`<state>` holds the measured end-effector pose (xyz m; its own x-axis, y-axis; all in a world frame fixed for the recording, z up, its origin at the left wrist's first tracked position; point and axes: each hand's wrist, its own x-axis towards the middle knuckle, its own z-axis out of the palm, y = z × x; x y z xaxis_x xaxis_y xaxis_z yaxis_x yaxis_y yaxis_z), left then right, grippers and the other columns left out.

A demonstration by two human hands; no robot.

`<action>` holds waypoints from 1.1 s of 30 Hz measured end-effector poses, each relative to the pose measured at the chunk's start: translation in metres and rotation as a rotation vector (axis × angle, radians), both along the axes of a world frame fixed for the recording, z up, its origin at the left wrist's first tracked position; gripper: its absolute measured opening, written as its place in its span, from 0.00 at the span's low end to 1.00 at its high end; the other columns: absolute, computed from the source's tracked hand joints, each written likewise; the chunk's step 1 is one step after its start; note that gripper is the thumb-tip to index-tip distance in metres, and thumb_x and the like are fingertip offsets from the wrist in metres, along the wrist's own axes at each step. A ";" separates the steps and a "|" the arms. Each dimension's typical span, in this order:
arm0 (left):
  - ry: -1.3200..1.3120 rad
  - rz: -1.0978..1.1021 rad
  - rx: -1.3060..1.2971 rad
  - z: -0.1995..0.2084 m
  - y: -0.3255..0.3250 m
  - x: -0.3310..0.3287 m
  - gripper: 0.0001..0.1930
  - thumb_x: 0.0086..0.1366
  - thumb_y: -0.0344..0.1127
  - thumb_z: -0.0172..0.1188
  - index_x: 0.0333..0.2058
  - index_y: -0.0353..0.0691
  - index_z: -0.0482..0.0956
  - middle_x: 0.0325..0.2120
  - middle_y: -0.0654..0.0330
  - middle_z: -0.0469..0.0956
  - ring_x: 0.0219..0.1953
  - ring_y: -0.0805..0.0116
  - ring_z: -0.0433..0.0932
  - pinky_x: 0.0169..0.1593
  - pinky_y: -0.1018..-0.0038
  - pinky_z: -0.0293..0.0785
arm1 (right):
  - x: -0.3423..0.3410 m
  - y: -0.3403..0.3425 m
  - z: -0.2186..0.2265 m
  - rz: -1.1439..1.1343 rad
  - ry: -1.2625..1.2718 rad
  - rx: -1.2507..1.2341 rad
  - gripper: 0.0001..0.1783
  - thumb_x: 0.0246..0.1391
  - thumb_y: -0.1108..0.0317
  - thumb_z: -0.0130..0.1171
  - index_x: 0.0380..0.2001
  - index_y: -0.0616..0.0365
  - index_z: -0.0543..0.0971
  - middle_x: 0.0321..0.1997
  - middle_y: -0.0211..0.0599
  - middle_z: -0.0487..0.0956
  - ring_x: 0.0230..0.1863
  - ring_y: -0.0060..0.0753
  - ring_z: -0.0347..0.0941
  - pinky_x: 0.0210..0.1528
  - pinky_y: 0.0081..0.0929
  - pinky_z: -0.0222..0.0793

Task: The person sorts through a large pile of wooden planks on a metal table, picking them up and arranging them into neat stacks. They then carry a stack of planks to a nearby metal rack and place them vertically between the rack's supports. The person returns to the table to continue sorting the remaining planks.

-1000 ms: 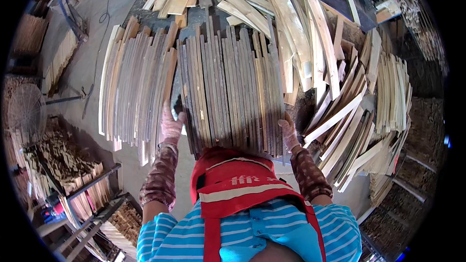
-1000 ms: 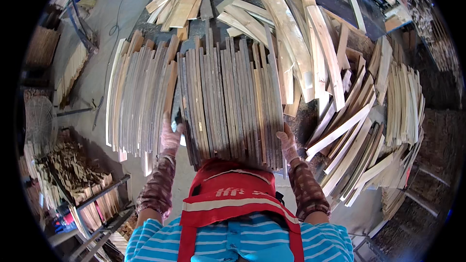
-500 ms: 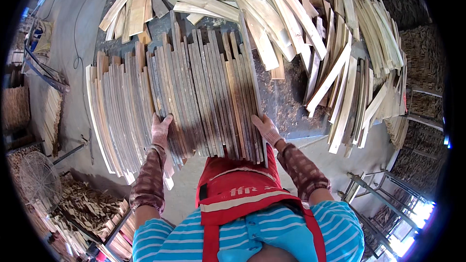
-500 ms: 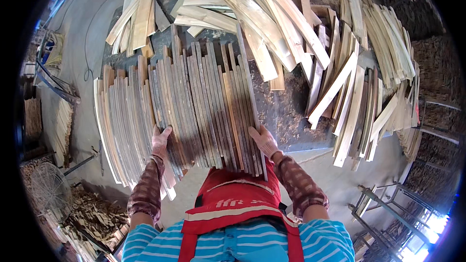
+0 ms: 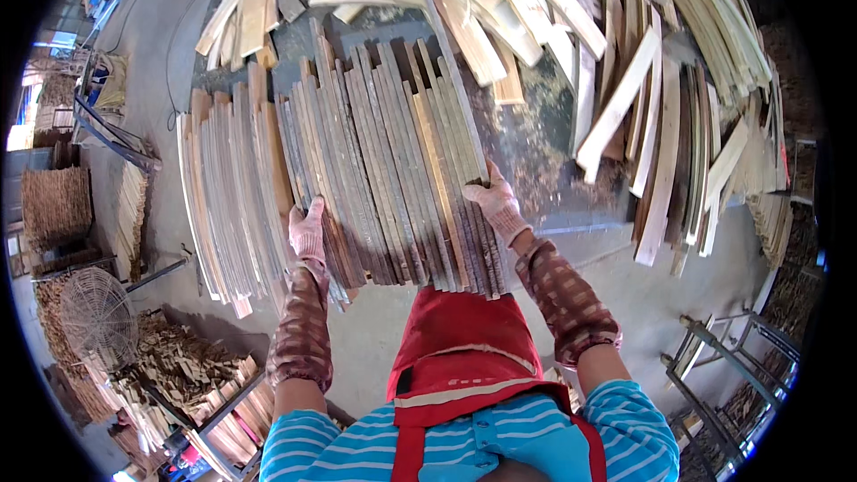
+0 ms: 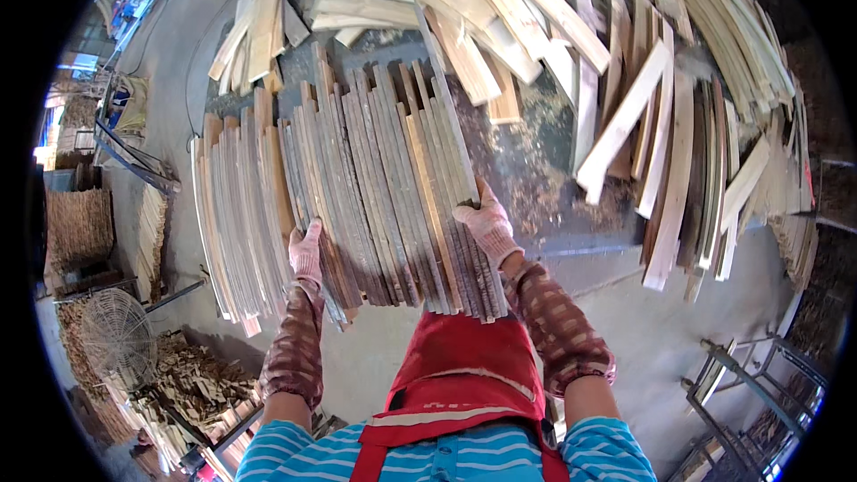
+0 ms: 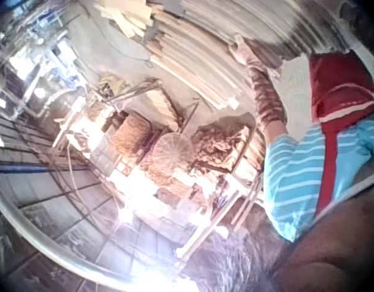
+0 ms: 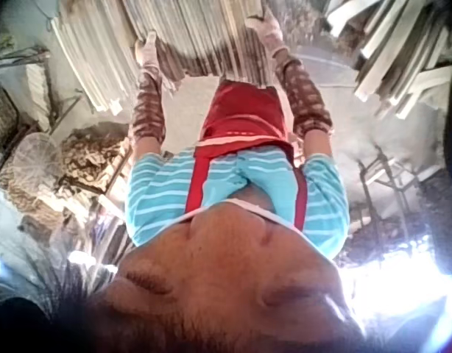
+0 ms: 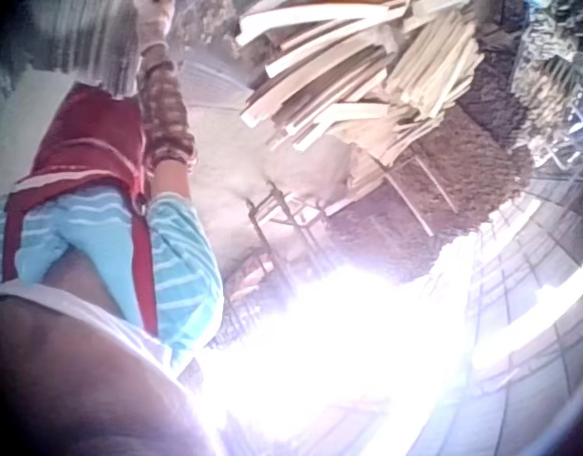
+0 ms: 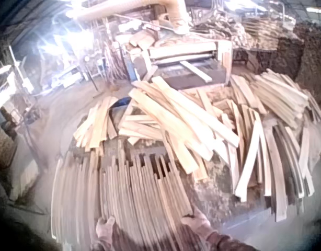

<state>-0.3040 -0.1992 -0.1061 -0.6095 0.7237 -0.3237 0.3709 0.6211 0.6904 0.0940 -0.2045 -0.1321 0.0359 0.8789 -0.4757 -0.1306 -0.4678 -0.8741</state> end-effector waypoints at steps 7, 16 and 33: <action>-0.240 0.181 -0.053 -0.001 -0.177 0.042 0.36 0.63 0.55 0.67 0.58 0.30 0.73 0.47 0.55 0.80 0.48 0.64 0.78 0.53 0.65 0.74 | 0.059 -0.163 0.044 -0.083 0.167 -0.310 0.38 0.59 0.58 0.68 0.66 0.63 0.67 0.55 0.37 0.80 0.54 0.30 0.75 0.59 0.28 0.72; -0.823 0.169 -0.254 -0.072 -0.165 -0.036 0.34 0.71 0.67 0.49 0.61 0.45 0.74 0.53 0.58 0.80 0.52 0.60 0.80 0.54 0.60 0.79 | 0.090 -0.183 -0.023 0.077 0.297 -0.276 0.39 0.56 0.58 0.72 0.65 0.66 0.68 0.56 0.36 0.79 0.54 0.28 0.74 0.59 0.28 0.72; -0.876 0.270 -0.229 -0.102 -0.156 -0.042 0.32 0.70 0.65 0.50 0.59 0.46 0.75 0.52 0.58 0.80 0.51 0.58 0.80 0.51 0.57 0.80 | 0.058 -0.191 0.063 -0.031 0.159 -0.217 0.38 0.47 0.58 0.76 0.58 0.64 0.74 0.50 0.37 0.81 0.49 0.30 0.76 0.55 0.32 0.73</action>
<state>-0.3456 -0.3556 -0.2077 -0.2198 0.4555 -0.8627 -0.3983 0.7654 0.5056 0.1515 -0.3956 -0.0689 -0.0295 0.7554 -0.6546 -0.2755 -0.6357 -0.7211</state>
